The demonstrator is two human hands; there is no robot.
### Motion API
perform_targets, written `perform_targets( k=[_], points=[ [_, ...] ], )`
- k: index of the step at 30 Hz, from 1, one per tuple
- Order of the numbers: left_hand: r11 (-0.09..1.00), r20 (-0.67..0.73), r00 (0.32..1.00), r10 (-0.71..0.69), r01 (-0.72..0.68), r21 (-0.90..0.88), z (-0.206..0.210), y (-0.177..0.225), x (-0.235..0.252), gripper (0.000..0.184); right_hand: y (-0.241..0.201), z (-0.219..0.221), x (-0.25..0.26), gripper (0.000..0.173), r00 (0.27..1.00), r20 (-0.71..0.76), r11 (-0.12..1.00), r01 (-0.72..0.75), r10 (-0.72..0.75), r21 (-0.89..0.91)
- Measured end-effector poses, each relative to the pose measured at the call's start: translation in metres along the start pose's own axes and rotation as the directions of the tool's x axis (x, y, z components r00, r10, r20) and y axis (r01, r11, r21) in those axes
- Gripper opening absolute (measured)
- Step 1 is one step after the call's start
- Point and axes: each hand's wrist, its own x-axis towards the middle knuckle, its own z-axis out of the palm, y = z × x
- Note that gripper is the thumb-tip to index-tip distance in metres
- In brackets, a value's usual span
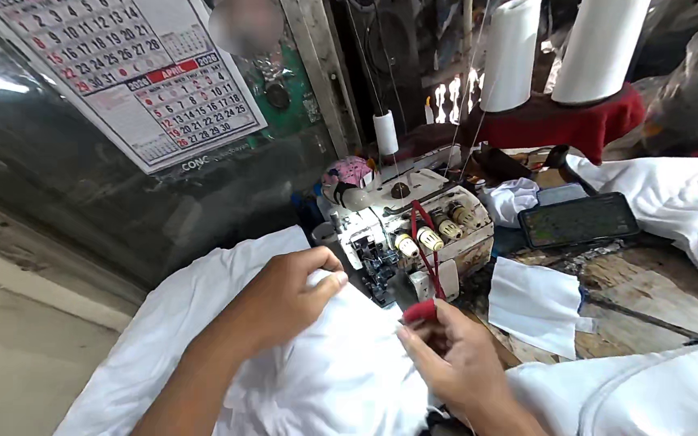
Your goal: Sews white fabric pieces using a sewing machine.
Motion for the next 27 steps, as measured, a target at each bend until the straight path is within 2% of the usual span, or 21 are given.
perform_targets(
  k=[3, 5, 6, 8, 11, 14, 16, 18, 20, 22, 24, 25, 27],
  points=[
    [0.996, 0.225, 0.971, -0.083, 0.079, 0.028, 0.012, -0.030, 0.027, 0.029, 0.021, 0.019, 0.010, 0.031, 0.988, -0.116, 0.990, -0.087, 0.100, 0.108],
    [0.992, 0.236, 0.964, -0.125, 0.116, 0.055, 0.019, -0.037, 0.032, 0.030, 0.024, 0.028, 0.015, 0.028, 0.978, -0.187, 0.990, -0.069, 0.092, 0.125],
    [0.988, 0.194, 0.971, -0.141, 0.125, 0.095, 0.028, -0.041, 0.034, 0.026, 0.026, 0.034, 0.016, 0.025, 0.971, -0.223, 0.989, -0.055, 0.084, 0.135],
    [0.974, 0.021, 0.989, -0.145, 0.139, 0.180, 0.054, -0.045, 0.038, 0.020, 0.027, 0.043, 0.017, 0.019, 0.956, -0.286, 0.991, -0.037, 0.072, 0.127],
    [0.929, -0.215, 0.967, -0.134, 0.198, 0.312, 0.087, -0.045, 0.038, 0.028, 0.029, 0.048, 0.015, 0.018, 0.942, -0.328, 0.992, -0.028, 0.066, 0.120],
    [0.924, -0.240, 0.966, -0.100, 0.179, 0.337, 0.083, -0.038, 0.032, 0.040, 0.030, 0.040, 0.006, 0.023, 0.972, -0.226, 0.993, -0.041, 0.066, 0.110],
    [0.936, -0.195, 0.979, -0.056, 0.119, 0.332, 0.064, -0.030, 0.020, 0.046, 0.027, 0.018, -0.012, 0.026, 0.998, -0.063, 0.998, 0.008, -0.011, -0.058],
    [0.968, -0.225, 0.974, 0.005, 0.051, 0.245, 0.044, -0.016, -0.007, 0.044, 0.019, -0.017, -0.031, 0.027, 0.993, 0.102, 0.945, 0.087, -0.057, -0.317],
    [0.995, -0.308, 0.951, -0.007, 0.037, 0.092, 0.043, 0.001, -0.038, 0.038, 0.012, -0.045, -0.035, 0.024, 0.993, 0.107, 0.838, 0.104, -0.055, -0.536],
    [0.998, -0.341, 0.940, -0.012, -0.007, -0.056, 0.058, 0.017, -0.053, 0.033, 0.006, -0.058, -0.019, 0.031, 0.998, 0.058, 0.729, 0.060, -0.027, -0.682],
    [0.994, -0.348, 0.938, -0.001, -0.037, -0.102, 0.071, 0.034, -0.058, 0.026, 0.006, -0.058, 0.008, 0.046, 0.994, 0.078, 0.657, 0.011, 0.073, -0.754],
    [0.992, -0.344, 0.939, 0.004, -0.048, -0.119, 0.076, 0.043, -0.060, 0.022, 0.008, -0.056, 0.019, 0.046, 0.989, 0.088, 0.652, -0.009, 0.117, -0.758],
    [0.981, -0.309, 0.951, -0.022, -0.039, -0.188, 0.085, 0.060, -0.069, 0.020, 0.011, -0.061, 0.028, 0.033, 0.993, 0.087, 0.716, 0.008, 0.074, -0.698]
  ],
)
